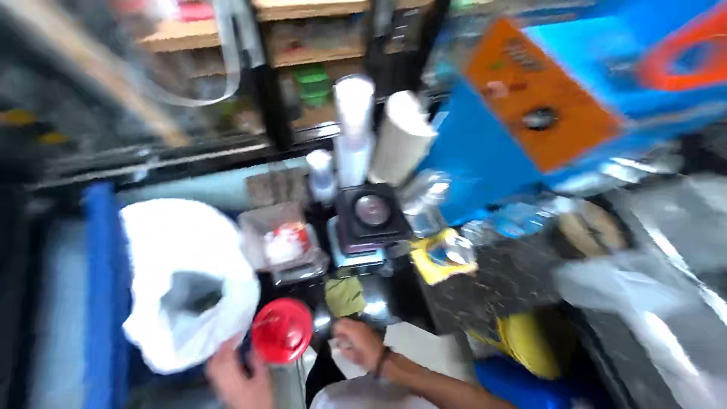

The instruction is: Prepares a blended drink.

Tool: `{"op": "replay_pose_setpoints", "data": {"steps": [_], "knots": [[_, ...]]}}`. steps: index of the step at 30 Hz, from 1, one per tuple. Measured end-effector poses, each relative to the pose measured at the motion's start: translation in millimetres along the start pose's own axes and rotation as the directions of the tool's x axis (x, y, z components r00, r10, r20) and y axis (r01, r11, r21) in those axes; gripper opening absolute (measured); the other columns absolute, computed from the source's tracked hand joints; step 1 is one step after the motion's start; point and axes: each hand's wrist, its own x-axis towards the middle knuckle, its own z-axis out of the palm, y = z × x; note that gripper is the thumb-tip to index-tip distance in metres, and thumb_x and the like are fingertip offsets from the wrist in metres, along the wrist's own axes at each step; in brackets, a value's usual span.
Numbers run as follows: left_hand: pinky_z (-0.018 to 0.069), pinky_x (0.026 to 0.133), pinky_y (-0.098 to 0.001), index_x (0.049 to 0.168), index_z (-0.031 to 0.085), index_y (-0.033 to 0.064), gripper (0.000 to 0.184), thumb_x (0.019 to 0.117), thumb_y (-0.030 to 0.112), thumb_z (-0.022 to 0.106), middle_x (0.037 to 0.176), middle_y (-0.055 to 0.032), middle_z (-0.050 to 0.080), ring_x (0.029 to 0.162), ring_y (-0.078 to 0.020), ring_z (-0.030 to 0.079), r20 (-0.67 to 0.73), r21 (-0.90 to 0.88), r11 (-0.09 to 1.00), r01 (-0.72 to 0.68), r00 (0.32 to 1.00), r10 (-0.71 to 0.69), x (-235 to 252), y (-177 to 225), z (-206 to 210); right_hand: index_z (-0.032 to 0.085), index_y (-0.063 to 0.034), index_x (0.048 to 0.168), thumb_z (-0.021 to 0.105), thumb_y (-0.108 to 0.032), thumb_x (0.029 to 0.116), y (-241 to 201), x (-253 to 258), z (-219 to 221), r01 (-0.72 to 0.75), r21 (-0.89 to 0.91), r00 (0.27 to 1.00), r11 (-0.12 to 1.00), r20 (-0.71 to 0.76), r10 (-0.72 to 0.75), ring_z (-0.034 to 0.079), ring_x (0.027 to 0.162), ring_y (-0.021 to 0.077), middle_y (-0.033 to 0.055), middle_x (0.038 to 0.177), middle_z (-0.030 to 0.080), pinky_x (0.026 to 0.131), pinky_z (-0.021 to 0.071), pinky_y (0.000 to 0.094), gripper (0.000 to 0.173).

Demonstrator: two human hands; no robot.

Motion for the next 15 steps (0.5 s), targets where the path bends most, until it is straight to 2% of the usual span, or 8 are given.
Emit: {"op": "replay_pose_setpoints", "data": {"steps": [3,5,6,7,9,11,13,15], "knots": [[0.0580,0.093,-0.0418,0.126,0.065,-0.0060,0.035,0.0920,0.005,0.064,0.124,-0.0253,0.064,0.107,-0.0296,0.068,0.169,-0.261,0.931,0.255,0.962,-0.216,-88,41,50,0.075,0.0045,0.093,0.068,-0.003,0.0890,67,-53,-27,-0.051,-0.229,0.997,0.972,-0.061,0.038,0.073,0.089,0.0378,0.0220,0.095,0.074,0.083,0.0591,0.0547,0.011],[0.0608,0.084,-0.0375,0.118,0.069,-0.0059,0.030,0.0887,-0.004,0.060,0.120,-0.0236,0.066,0.095,-0.0257,0.071,0.063,-0.350,0.867,0.355,0.932,-0.356,-150,38,70,0.072,0.0082,0.110,0.072,-0.003,0.0863,75,-54,-42,-0.067,-0.288,0.979,0.955,0.168,0.119,0.065,0.107,0.0508,0.0325,0.113,0.068,0.095,0.0503,0.0656,0.026],[0.0606,0.081,-0.0355,0.113,0.072,-0.0051,0.029,0.0870,-0.007,0.057,0.117,-0.0220,0.067,0.092,-0.0230,0.071,-0.042,-0.375,0.841,0.390,0.899,-0.436,-182,32,74,0.066,0.0079,0.125,0.073,-0.006,0.0871,75,-47,-39,-0.007,-0.302,0.932,0.953,0.343,0.116,0.056,0.123,0.0546,0.0358,0.130,0.060,0.105,0.0421,0.0686,0.041],[0.0598,0.082,-0.0331,0.107,0.073,-0.0043,0.028,0.0870,-0.008,0.054,0.113,-0.0188,0.069,0.091,-0.0196,0.070,-0.164,-0.391,0.810,0.437,0.833,-0.528,-214,27,74,0.061,0.0064,0.133,0.072,-0.011,0.0898,69,-42,-29,0.082,-0.294,0.875,0.952,0.479,0.073,0.053,0.128,0.0529,0.0354,0.137,0.055,0.109,0.0409,0.0670,0.048],[0.0588,0.086,-0.0318,0.095,0.072,-0.0058,0.023,0.0887,-0.008,0.050,0.102,-0.0145,0.071,0.092,-0.0163,0.069,-0.460,-0.409,0.745,0.528,0.585,-0.667,-258,23,58,0.061,0.0051,0.133,0.068,-0.019,0.0962,31,-35,6,0.276,-0.150,0.773,0.949,0.622,-0.126,0.063,0.121,0.0419,0.0289,0.129,0.063,0.105,0.0502,0.0568,0.044],[0.0563,0.087,-0.0328,0.095,0.065,-0.0092,0.021,0.0908,-0.005,0.044,0.094,-0.0138,0.067,0.092,-0.0161,0.066,-0.697,-0.426,0.690,0.585,0.274,-0.662,-291,19,28,0.069,0.0023,0.119,0.062,-0.021,0.0998,-29,-35,52,0.390,0.101,0.696,0.915,0.619,-0.365,0.071,0.104,0.0294,0.0193,0.112,0.072,0.094,0.0582,0.0476,0.031],[0.0540,0.087,-0.0342,0.102,0.059,-0.0112,0.022,0.0960,0.000,0.042,0.097,-0.0160,0.063,0.093,-0.0181,0.063,-0.805,-0.474,0.608,0.637,-0.033,-0.593,-315,3,-10,0.072,-0.0032,0.110,0.055,-0.025,0.1019,-88,-29,102,0.468,0.206,0.655,0.859,0.572,-0.494,0.073,0.089,0.0207,0.0100,0.099,0.074,0.082,0.0615,0.0424,0.028],[0.0506,0.097,-0.0418,0.116,0.056,-0.0153,0.028,0.0987,0.002,0.043,0.112,-0.0264,0.061,0.105,-0.0295,0.061,-0.815,-0.540,0.485,0.688,-0.283,-0.506,-349,-14,-53,0.071,-0.0048,0.113,0.048,-0.024,0.1034,-144,-28,137,0.549,0.153,0.521,0.822,0.707,-0.479,0.073,0.090,0.0241,0.0103,0.100,0.075,0.084,0.0594,0.0485,0.031]]}}
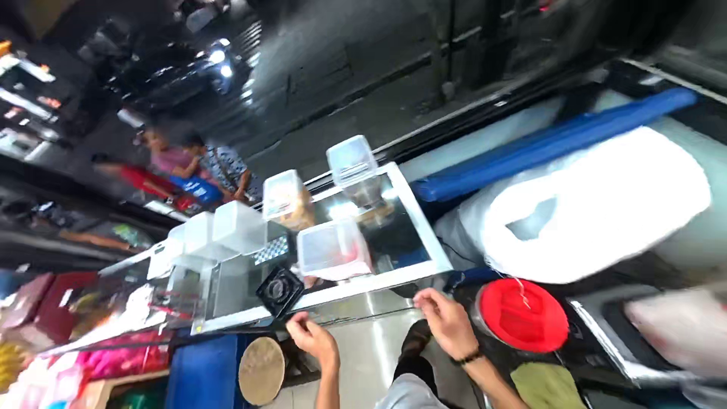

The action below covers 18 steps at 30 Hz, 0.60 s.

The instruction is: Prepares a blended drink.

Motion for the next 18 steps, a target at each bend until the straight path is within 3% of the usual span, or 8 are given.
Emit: {"op": "replay_pose_setpoints", "data": {"steps": [2,4,6,8,10,12,15,18], "knots": [[0.0442,0.108,-0.0486,0.127,0.054,-0.0153,0.035,0.1010,0.006,0.044,0.127,-0.0330,0.057,0.121,-0.0397,0.056,-0.078,0.145,0.985,0.091,0.994,-0.080,65,-18,-26,0.067,-0.0042,0.126,0.045,-0.024,0.1075,-40,32,20,0.001,-0.027,0.919,1.000,0.393,0.010,0.072,0.104,0.0259,0.0129,0.115,0.073,0.096,0.0557,0.0490,0.035],[0.0364,0.116,-0.0551,0.134,0.055,-0.0112,0.043,0.1079,0.018,0.038,0.137,-0.0337,0.054,0.133,-0.0449,0.050,0.040,0.310,0.939,0.151,0.984,-0.171,137,-39,-48,0.059,0.0002,0.137,0.046,-0.022,0.1078,-62,46,74,-0.085,0.149,0.779,0.985,0.626,-0.027,0.067,0.118,0.0250,0.0168,0.132,0.067,0.103,0.0534,0.0435,0.038],[0.0379,0.113,-0.0607,0.138,0.057,-0.0048,0.055,0.1118,0.033,0.028,0.138,-0.0309,0.057,0.133,-0.0445,0.052,0.203,0.459,0.865,0.204,0.924,-0.326,206,-69,-57,0.044,0.0033,0.149,0.052,-0.020,0.1042,-74,56,150,-0.201,0.330,0.779,0.923,0.625,-0.054,0.055,0.135,0.0273,0.0217,0.149,0.053,0.113,0.0465,0.0420,0.051],[0.0481,0.096,-0.0592,0.137,0.058,-0.0010,0.073,0.1105,0.050,0.013,0.126,-0.0287,0.063,0.113,-0.0401,0.063,0.333,0.479,0.785,0.392,0.746,-0.576,251,-101,-52,0.034,0.0035,0.155,0.054,-0.028,0.1051,-91,82,214,-0.225,0.356,0.862,0.907,0.507,0.014,0.047,0.143,0.0318,0.0253,0.155,0.044,0.118,0.0406,0.0446,0.062],[0.0534,0.085,-0.0579,0.142,0.051,-0.0020,0.087,0.1052,0.064,0.008,0.122,-0.0320,0.062,0.099,-0.0418,0.066,0.439,0.387,0.690,0.612,0.535,-0.722,262,-105,-55,0.037,0.0015,0.154,0.045,-0.040,0.1088,-117,115,255,-0.275,0.230,0.882,0.934,0.447,0.149,0.048,0.141,0.0346,0.0253,0.152,0.048,0.118,0.0382,0.0499,0.062],[0.0536,0.085,-0.0578,0.149,0.043,0.0018,0.086,0.1039,0.067,0.011,0.129,-0.0312,0.057,0.101,-0.0424,0.064,0.482,0.286,0.609,0.739,0.439,-0.758,257,-105,-66,0.033,0.0014,0.157,0.037,-0.048,0.1097,-139,136,274,-0.304,0.052,0.833,0.951,0.500,0.239,0.040,0.146,0.0399,0.0276,0.158,0.039,0.120,0.0330,0.0553,0.068],[0.0555,0.075,-0.0487,0.148,0.042,0.0044,0.069,0.1092,0.055,0.015,0.120,-0.0217,0.060,0.085,-0.0309,0.064,0.427,0.122,0.591,0.797,0.496,-0.756,223,-95,-96,0.031,-0.0001,0.159,0.041,-0.055,0.1064,-148,131,281,-0.305,-0.035,0.797,0.952,0.537,0.275,0.032,0.150,0.0441,0.0306,0.163,0.025,0.121,0.0312,0.0560,0.076],[0.0565,0.064,-0.0377,0.128,0.056,0.0071,0.043,0.1096,0.034,0.027,0.098,-0.0083,0.068,0.073,-0.0181,0.066,0.321,-0.220,0.593,0.775,0.631,-0.706,189,-59,-136,0.034,0.0006,0.156,0.050,-0.049,0.1044,-172,105,257,-0.320,0.155,0.817,0.935,0.546,0.189,0.040,0.144,0.0437,0.0319,0.159,0.030,0.117,0.0385,0.0545,0.074]]}}
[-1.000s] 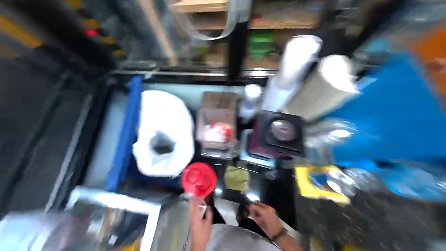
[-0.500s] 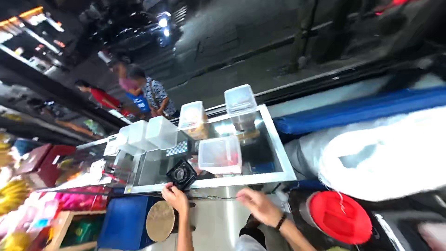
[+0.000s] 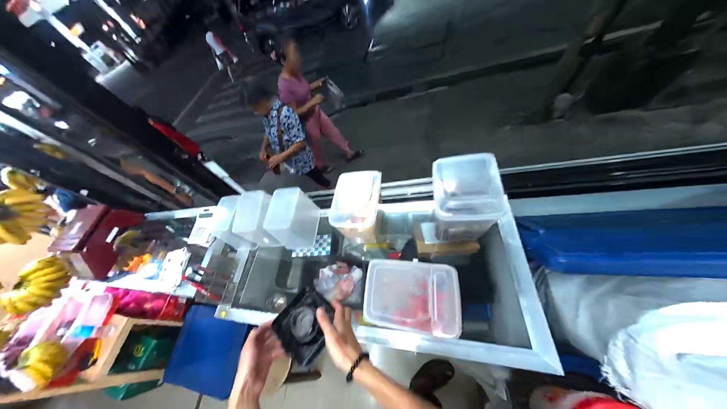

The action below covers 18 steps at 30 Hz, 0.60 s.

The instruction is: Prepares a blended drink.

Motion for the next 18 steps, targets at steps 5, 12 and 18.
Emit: {"op": "replay_pose_setpoints", "data": {"steps": [5,12,18], "knots": [[0.0621,0.083,-0.0395,0.095,0.071,0.0228,0.027,0.0994,0.031,0.046,0.096,0.0011,0.077,0.094,-0.0127,0.073,0.218,-0.543,0.832,-0.118,0.936,0.275,-90,20,7,0.041,-0.0012,0.151,0.055,-0.045,0.1011,-38,-75,-21,0.176,0.249,0.984,0.953,-0.034,-0.173,0.047,0.137,0.0359,0.0281,0.149,0.043,0.112,0.0430,0.0507,0.068],[0.0614,0.087,-0.0363,0.106,0.079,0.0190,0.030,0.0915,0.043,0.068,0.105,-0.0020,0.078,0.099,-0.0139,0.074,0.704,-0.596,0.787,0.156,0.573,0.419,-168,12,117,0.045,-0.0020,0.147,0.040,-0.038,0.1053,-35,-182,-141,0.455,0.372,0.888,0.809,-0.253,-0.383,0.056,0.130,0.0195,0.0157,0.146,0.050,0.101,0.0548,0.0399,0.056],[0.0631,0.079,-0.0356,0.097,0.077,0.0202,0.032,0.0892,0.050,0.068,0.094,-0.0030,0.077,0.089,-0.0139,0.074,0.959,-0.029,0.865,0.501,0.257,-0.117,-237,-65,239,0.053,0.0009,0.141,0.021,-0.038,0.1116,17,-292,-277,0.351,0.141,0.859,0.926,-0.441,-0.259,0.054,0.132,0.0191,0.0169,0.143,0.056,0.112,0.0438,0.0383,0.058]]}}
